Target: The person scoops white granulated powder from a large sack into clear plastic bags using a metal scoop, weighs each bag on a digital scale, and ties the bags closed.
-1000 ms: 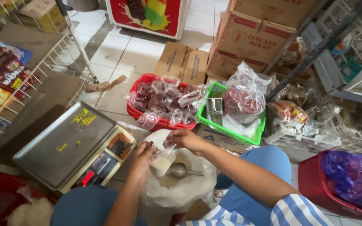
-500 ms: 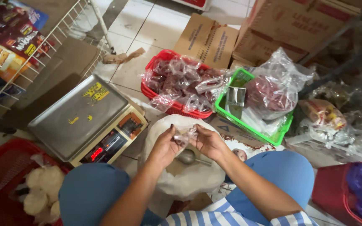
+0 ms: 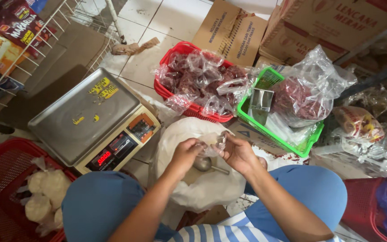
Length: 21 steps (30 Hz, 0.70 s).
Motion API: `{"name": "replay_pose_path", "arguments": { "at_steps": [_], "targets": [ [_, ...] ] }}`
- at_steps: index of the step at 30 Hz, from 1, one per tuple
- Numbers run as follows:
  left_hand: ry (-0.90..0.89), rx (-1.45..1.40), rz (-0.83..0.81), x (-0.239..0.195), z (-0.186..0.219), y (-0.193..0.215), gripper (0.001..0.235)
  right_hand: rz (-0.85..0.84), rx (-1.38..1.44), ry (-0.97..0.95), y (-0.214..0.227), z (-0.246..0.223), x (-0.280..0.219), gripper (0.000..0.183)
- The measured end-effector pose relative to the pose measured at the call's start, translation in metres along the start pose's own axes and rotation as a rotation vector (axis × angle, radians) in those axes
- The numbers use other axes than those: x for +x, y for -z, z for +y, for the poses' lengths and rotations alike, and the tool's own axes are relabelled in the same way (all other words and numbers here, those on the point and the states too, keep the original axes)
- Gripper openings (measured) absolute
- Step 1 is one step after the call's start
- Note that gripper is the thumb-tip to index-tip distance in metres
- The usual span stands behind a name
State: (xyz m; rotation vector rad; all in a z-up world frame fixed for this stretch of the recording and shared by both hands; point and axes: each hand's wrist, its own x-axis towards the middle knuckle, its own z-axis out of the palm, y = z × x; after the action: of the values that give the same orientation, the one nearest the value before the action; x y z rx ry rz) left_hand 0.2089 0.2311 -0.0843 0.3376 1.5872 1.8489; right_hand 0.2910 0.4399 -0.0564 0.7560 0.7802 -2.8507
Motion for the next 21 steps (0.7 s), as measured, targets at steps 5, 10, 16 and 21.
{"name": "replay_pose_path", "arguments": {
  "at_steps": [5,10,16,21],
  "targets": [
    [0.136,-0.644,0.026,-0.009,0.011,0.002,0.017,-0.033,0.055,-0.044,-0.007,0.009,-0.002,0.017],
    [0.105,-0.961,-0.025,-0.031,0.026,-0.021,0.013,0.086,0.145,-0.071,-0.013,0.017,-0.006,0.018],
    [0.211,-0.953,0.101,-0.029,0.032,-0.019,0.01,-0.04,0.265,-0.096,-0.013,0.016,0.0,0.019],
    [0.181,-0.679,0.111,-0.027,0.029,-0.021,0.022,0.124,0.195,-0.115,-0.016,0.02,0.001,0.019]
  ]
}}
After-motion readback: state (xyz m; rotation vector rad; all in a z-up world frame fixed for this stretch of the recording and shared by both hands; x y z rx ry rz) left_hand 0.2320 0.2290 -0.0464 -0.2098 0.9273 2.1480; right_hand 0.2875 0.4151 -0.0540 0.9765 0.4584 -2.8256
